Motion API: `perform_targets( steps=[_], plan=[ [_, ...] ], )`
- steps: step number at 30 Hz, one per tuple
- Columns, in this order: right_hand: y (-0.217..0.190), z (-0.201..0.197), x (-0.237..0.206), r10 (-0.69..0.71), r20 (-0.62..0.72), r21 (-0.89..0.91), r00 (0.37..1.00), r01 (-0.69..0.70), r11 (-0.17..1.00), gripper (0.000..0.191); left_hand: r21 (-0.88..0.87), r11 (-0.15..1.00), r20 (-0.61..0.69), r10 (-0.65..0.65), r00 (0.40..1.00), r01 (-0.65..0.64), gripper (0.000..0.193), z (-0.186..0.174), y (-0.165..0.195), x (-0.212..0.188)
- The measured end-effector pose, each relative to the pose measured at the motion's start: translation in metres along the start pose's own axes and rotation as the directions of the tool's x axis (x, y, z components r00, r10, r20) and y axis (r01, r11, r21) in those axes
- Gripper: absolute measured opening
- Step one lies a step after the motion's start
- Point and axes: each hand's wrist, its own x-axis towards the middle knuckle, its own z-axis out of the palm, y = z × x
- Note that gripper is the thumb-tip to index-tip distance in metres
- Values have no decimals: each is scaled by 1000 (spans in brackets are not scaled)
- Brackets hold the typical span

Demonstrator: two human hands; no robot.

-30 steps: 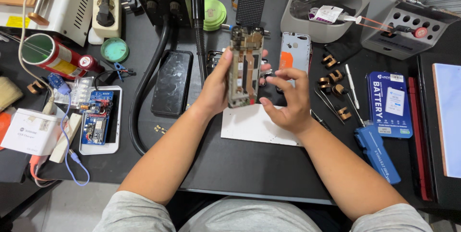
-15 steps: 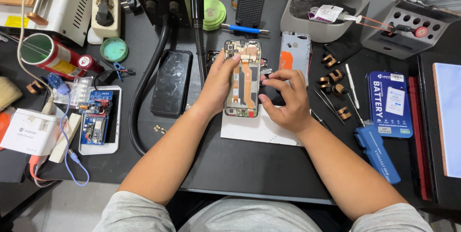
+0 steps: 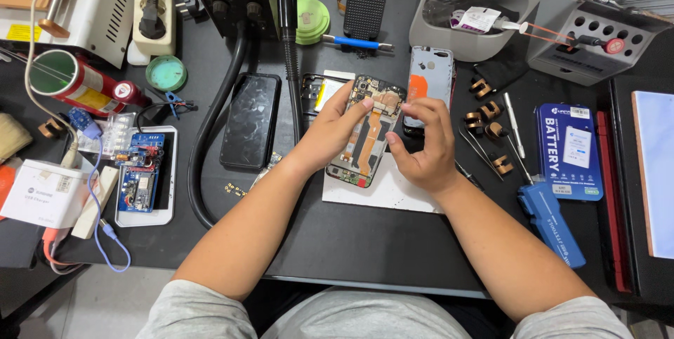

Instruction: The person disassembles a smartphone on a workbench, removes the motherboard and battery, and uses tweezers to handle small components. The person then reassembles the phone by placing the motherboard back into the chassis and reconnecting internal cables.

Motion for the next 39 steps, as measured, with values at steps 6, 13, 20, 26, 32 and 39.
perform_targets(
  steps=[6,13,20,26,32,39],
  plan=[
    [-1,1,1,10,1,2,1000,-10,1000,45,27,1000,-70,-11,997,13,40,-1,0,1],
    [-6,0,5,-12,0,-34,1000,12,999,37,-89,996,-87,-15,996,8,39,1,2,1],
    [-7,0,6,1,12,-18,1000,-1,1000,33,-245,966,-173,44,984,-86,29,-2,15,3],
    [-5,0,5,9,18,-8,1000,-9,1000,33,-310,937,-295,68,953,-163,29,-9,17,6],
    [-3,1,4,29,28,-1,999,-29,1000,33,-268,951,-266,84,960,-157,30,-6,15,6],
    [-3,1,4,40,33,6,999,-40,999,31,-274,955,-224,51,973,-113,31,-4,16,5]
  ],
)
